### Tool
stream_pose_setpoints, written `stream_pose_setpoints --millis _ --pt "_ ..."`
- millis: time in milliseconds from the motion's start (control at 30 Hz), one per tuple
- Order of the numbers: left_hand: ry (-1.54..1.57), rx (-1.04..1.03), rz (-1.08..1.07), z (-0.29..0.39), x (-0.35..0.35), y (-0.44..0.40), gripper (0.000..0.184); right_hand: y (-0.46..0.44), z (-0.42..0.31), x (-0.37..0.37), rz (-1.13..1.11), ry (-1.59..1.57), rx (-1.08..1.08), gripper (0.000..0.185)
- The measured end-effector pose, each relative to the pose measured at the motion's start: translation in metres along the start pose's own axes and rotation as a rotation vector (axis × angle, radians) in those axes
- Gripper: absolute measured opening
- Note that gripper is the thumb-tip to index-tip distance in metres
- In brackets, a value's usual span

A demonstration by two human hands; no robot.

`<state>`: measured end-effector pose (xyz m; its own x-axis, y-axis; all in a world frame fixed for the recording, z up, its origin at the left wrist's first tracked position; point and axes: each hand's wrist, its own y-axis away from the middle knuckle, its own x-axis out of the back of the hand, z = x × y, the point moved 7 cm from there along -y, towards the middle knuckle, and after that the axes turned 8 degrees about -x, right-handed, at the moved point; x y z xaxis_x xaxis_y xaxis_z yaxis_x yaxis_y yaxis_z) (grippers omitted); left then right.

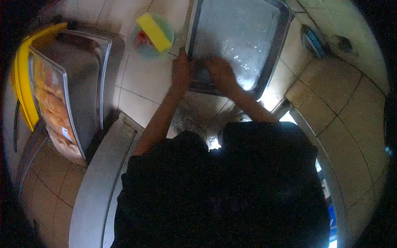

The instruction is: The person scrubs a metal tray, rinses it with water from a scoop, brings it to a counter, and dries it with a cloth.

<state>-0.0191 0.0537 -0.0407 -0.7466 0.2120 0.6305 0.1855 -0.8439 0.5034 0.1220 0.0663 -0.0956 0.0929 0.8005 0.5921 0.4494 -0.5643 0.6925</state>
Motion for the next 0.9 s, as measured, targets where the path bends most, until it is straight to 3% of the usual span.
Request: stream_pose_setpoints --millis 33,100,167,200,267,300,333,367,433,467,567,600,667,767,800,900 --pt "0.015 0.011 -0.055 -0.002 -0.001 0.003 0.068 0.01 -0.013 0.018 0.325 0.036 0.166 0.04" --pt "0.049 -0.007 -0.101 0.006 -0.013 -0.012 0.077 0.014 -0.004 0.079 0.947 0.229 0.271 0.023" --pt "-0.277 -0.242 0.238 0.01 -0.002 -0.004 0.056 -0.005 0.019 0.122 0.62 0.136 -0.004 0.019" --pt "-0.277 -0.235 0.212 0.006 -0.003 0.005 0.056 -0.005 0.032 0.119 0.485 0.193 -0.066 0.019" --pt "-0.002 -0.08 0.075 0.001 -0.006 -0.008 0.054 -0.008 0.051 0.086 0.506 0.275 -0.001 0.021" --pt "0.096 -0.031 0.037 0.004 -0.007 -0.014 0.054 0.003 0.057 0.043 0.611 0.294 0.129 0.022" --pt "0.059 0.006 0.004 0.01 -0.003 -0.009 0.054 0.045 0.009 0.062 0.566 0.146 0.18 0.025" --pt "0.013 0.047 -0.033 0.011 -0.001 -0.007 0.055 0.051 0.013 0.059 0.521 -0.032 0.046 0.026" --pt "-0.094 -0.065 0.051 0.005 -0.005 -0.008 0.055 0.036 0.022 0.083 0.68 0.122 0.11 0.026" --pt "-0.199 -0.18 0.119 0.006 -0.006 -0.002 0.055 0.016 0.041 0.1 0.625 -0.026 0.079 0.027" --pt "-0.078 -0.094 0.112 0.013 -0.001 0.002 0.054 0.015 0.033 0.112 0.527 0.007 0.005 0.027" --pt "-0.071 -0.106 0.117 0.021 0.004 -0.001 0.054 0.025 0.031 0.082 0.625 0.041 0.091 0.027" --pt "0.034 0.047 -0.069 0.018 0.0 0.0 0.055 0.039 0.008 0.084 0.612 0.041 0.143 0.028" --pt "-0.062 -0.011 -0.007 0.004 -0.008 0.0 0.057 0.029 0.019 0.112 0.699 0.0 0.067 0.03" --pt "-0.07 0.003 -0.031 -0.003 -0.016 0.008 0.057 0.014 0.024 0.124 0.541 -0.009 -0.005 0.03" --pt "-0.078 -0.144 0.118 0.013 -0.007 -0.005 0.059 0.027 0.026 0.086 0.625 0.051 0.056 0.028"
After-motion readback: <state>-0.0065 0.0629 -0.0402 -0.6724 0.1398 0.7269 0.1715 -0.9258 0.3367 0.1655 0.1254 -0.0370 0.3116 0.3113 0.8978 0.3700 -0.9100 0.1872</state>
